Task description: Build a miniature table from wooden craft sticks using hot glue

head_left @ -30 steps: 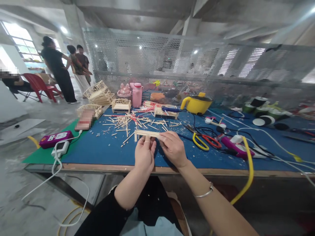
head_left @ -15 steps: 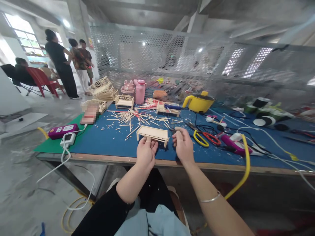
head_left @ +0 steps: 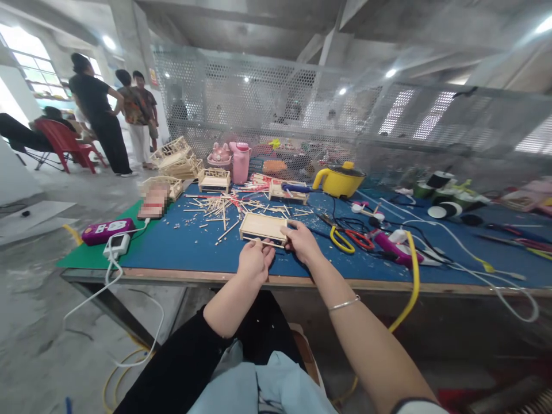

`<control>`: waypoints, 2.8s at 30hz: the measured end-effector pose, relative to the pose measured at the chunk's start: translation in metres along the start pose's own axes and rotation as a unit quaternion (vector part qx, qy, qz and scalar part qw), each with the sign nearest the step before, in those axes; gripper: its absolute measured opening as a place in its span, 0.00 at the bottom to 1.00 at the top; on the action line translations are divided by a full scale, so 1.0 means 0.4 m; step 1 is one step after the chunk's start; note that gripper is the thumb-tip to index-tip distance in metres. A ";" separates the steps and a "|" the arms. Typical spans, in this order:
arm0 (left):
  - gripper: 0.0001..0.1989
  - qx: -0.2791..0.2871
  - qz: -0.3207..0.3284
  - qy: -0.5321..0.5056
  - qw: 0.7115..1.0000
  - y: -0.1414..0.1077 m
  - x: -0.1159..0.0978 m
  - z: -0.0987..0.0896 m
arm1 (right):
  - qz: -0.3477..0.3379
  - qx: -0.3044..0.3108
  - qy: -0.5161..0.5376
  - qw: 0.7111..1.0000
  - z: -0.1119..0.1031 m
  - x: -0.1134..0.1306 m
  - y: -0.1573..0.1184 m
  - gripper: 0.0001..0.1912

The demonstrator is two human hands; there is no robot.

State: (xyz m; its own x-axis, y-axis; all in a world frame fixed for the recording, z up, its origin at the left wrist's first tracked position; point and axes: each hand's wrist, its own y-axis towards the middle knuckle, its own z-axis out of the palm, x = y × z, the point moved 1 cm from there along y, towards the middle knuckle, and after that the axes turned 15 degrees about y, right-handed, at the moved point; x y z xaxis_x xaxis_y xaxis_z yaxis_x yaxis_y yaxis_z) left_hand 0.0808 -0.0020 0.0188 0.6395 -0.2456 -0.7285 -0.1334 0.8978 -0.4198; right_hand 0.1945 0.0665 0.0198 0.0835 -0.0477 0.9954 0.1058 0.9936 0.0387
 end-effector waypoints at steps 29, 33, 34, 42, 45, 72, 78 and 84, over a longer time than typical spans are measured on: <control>0.35 -0.034 0.371 0.688 0.623 0.120 -0.162 -0.170 | -0.429 0.080 -0.496 0.750 0.008 -0.008 -0.127 0.06; 0.27 -0.025 0.387 0.704 0.595 0.126 -0.149 -0.153 | -0.433 0.075 -0.495 0.750 0.006 -0.009 -0.124 0.07; 0.26 -0.023 0.390 0.705 0.592 0.125 -0.147 -0.153 | -0.434 0.074 -0.493 0.750 0.003 -0.009 -0.124 0.08; 0.32 -0.033 0.389 0.709 0.588 0.136 -0.148 -0.164 | -0.437 0.070 -0.522 0.729 0.020 -0.004 -0.112 0.10; 0.29 -0.030 0.392 0.714 0.580 0.139 -0.147 -0.163 | -0.429 0.069 -0.533 0.726 0.035 -0.007 -0.109 0.10; 0.45 0.104 0.331 0.531 0.773 0.167 -0.143 -0.176 | -0.402 0.032 -0.523 0.751 0.035 -0.022 -0.096 0.09; 0.47 0.056 0.431 0.582 0.687 0.141 -0.147 -0.159 | -0.386 0.015 -0.531 0.754 0.037 -0.028 -0.095 0.07; 0.09 -0.008 0.658 0.687 0.308 0.093 -0.143 -0.114 | -0.370 0.009 -0.536 0.759 0.038 -0.029 -0.097 0.09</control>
State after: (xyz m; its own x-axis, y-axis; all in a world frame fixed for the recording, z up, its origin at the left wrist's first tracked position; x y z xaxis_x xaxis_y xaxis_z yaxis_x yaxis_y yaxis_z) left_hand 0.0047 0.0285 0.0200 -0.8990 0.3949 0.1893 0.3965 0.5504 0.7347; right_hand 0.1743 0.0300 0.0081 -0.8470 -0.4929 0.1991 -0.2841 0.7363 0.6142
